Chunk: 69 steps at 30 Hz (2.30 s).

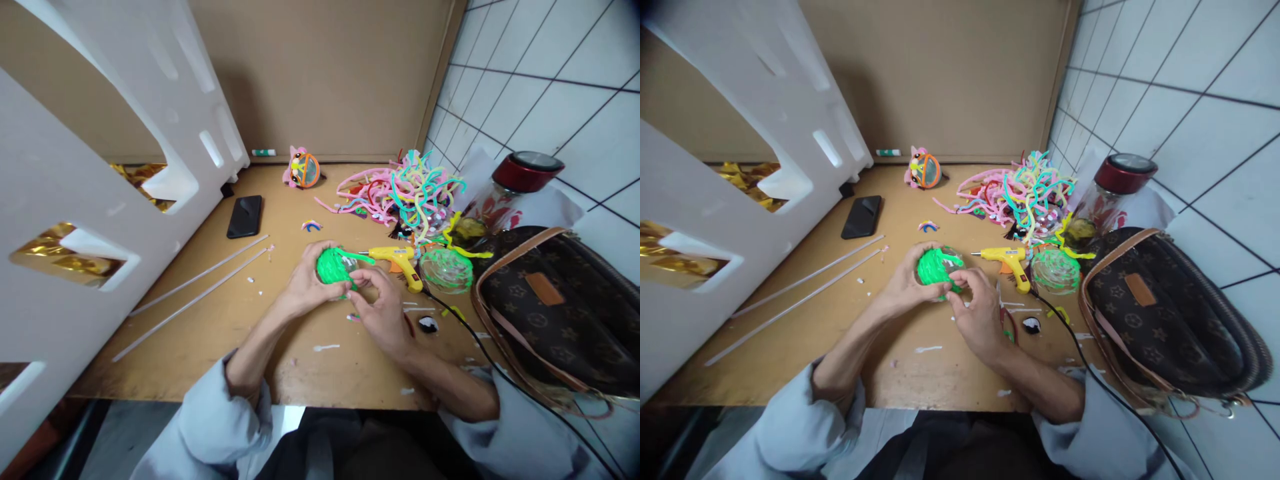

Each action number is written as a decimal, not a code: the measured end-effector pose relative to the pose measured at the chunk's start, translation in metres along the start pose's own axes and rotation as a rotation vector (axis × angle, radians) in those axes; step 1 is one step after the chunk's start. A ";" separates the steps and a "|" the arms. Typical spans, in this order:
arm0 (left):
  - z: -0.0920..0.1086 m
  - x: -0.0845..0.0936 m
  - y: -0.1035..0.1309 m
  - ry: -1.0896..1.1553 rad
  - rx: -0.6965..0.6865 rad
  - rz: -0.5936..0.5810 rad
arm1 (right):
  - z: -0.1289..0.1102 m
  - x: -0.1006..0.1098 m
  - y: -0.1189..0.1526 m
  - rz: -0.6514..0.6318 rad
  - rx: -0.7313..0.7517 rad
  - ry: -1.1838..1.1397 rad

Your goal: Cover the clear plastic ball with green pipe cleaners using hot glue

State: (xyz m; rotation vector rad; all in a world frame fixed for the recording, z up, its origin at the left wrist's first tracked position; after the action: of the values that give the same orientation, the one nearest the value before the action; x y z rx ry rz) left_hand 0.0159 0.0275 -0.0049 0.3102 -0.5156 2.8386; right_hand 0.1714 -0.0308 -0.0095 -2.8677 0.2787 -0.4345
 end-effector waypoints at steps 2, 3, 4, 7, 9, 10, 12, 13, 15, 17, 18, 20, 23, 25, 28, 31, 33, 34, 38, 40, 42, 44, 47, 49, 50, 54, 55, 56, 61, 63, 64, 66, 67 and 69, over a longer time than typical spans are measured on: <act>-0.002 0.001 0.000 -0.029 -0.014 -0.020 | -0.002 0.001 0.000 -0.009 0.005 0.006; -0.003 0.001 -0.001 -0.036 -0.022 -0.026 | -0.003 0.001 0.000 -0.008 0.009 0.006; -0.003 0.001 -0.001 -0.038 -0.030 -0.031 | -0.003 0.002 0.000 -0.008 0.014 0.007; -0.004 0.002 0.000 -0.044 -0.052 -0.034 | -0.003 0.003 -0.001 -0.015 0.036 0.015; -0.003 0.002 0.000 -0.042 -0.055 -0.037 | -0.003 0.003 -0.001 -0.016 0.055 0.021; -0.003 0.002 0.001 -0.039 -0.051 -0.039 | -0.003 0.003 -0.001 -0.017 0.064 0.024; -0.002 0.002 0.001 -0.036 -0.036 -0.037 | -0.002 0.002 -0.001 -0.019 0.077 0.025; -0.002 0.002 0.001 -0.035 -0.026 -0.035 | -0.001 0.001 -0.001 -0.015 0.073 0.025; -0.001 0.003 0.000 -0.025 -0.005 -0.039 | 0.002 -0.001 0.001 0.011 0.041 0.017; 0.002 0.005 0.000 -0.005 0.014 -0.064 | 0.005 -0.002 0.001 0.039 0.004 0.002; 0.003 0.006 0.000 0.005 0.021 -0.080 | 0.006 -0.003 0.001 0.042 -0.010 -0.004; 0.006 0.008 -0.001 0.010 0.026 -0.100 | 0.009 -0.003 0.001 0.035 -0.026 -0.005; 0.009 0.010 0.000 0.009 0.026 -0.096 | 0.010 -0.002 -0.002 0.038 -0.028 0.003; 0.009 0.010 0.000 0.012 0.039 -0.094 | 0.009 -0.001 -0.003 0.039 -0.023 0.001; 0.008 0.009 0.000 0.029 0.067 -0.096 | 0.006 0.000 -0.003 0.021 -0.032 -0.007; 0.008 0.008 0.000 0.053 0.082 -0.099 | 0.002 0.001 -0.002 0.004 -0.020 -0.009; 0.007 0.007 -0.001 0.067 0.086 -0.104 | 0.000 0.002 -0.001 -0.001 -0.004 -0.004; 0.007 0.007 -0.001 0.078 0.087 -0.104 | 0.000 0.002 -0.001 -0.001 0.001 0.000; 0.006 0.006 -0.001 0.109 0.089 -0.094 | 0.000 0.002 -0.001 0.019 0.040 0.012; 0.005 0.006 0.000 0.115 0.092 -0.095 | 0.001 0.001 -0.001 0.036 0.070 0.013; 0.005 0.005 0.000 0.123 0.090 -0.096 | 0.002 0.001 -0.001 0.051 0.097 0.015; 0.006 0.005 0.000 0.128 0.091 -0.095 | 0.003 0.000 -0.001 0.061 0.111 0.015; 0.007 0.005 0.000 0.135 0.112 -0.099 | 0.004 -0.001 -0.001 0.063 0.125 0.018; 0.008 0.005 0.000 0.125 0.119 -0.104 | 0.004 -0.001 0.000 0.061 0.133 0.027; 0.008 0.005 0.000 0.113 0.115 -0.106 | 0.004 -0.001 0.000 0.059 0.134 0.031; 0.007 0.005 -0.001 0.066 0.086 -0.098 | 0.004 -0.001 0.001 0.056 0.150 0.041; 0.007 0.005 -0.001 0.054 0.083 -0.092 | 0.004 -0.001 0.001 0.059 0.165 0.041; 0.007 0.006 -0.001 0.039 0.082 -0.088 | 0.005 -0.001 0.001 0.064 0.180 0.040; 0.012 0.006 -0.001 0.007 0.115 -0.102 | 0.006 -0.002 -0.001 0.078 0.208 0.035; 0.015 0.005 -0.001 0.011 0.108 -0.082 | 0.006 -0.001 -0.001 0.075 0.200 0.034; 0.015 0.004 -0.001 0.006 0.099 -0.060 | 0.005 -0.001 -0.001 0.070 0.193 0.035; 0.016 0.002 0.000 -0.022 0.088 -0.007 | 0.004 -0.001 -0.001 0.054 0.183 0.038; 0.015 0.002 0.000 -0.038 0.089 0.011 | 0.003 -0.001 0.000 0.044 0.182 0.040; 0.014 0.001 -0.001 -0.050 0.096 0.021 | 0.003 -0.002 0.000 0.031 0.176 0.040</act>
State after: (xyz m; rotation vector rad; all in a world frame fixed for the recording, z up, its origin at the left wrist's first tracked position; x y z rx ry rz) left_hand 0.0174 0.0234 0.0090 0.3963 -0.3955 2.8875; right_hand 0.1703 -0.0303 -0.0130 -2.6826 0.2773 -0.4856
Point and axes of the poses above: each hand's wrist, its own y-axis away from the middle knuckle, its own x-axis out of the back of the hand, z = x × y, the point moved 1 cm from there along -y, towards the middle knuckle, and after that the axes turned 7 degrees about -x, right-handed, at the moved point
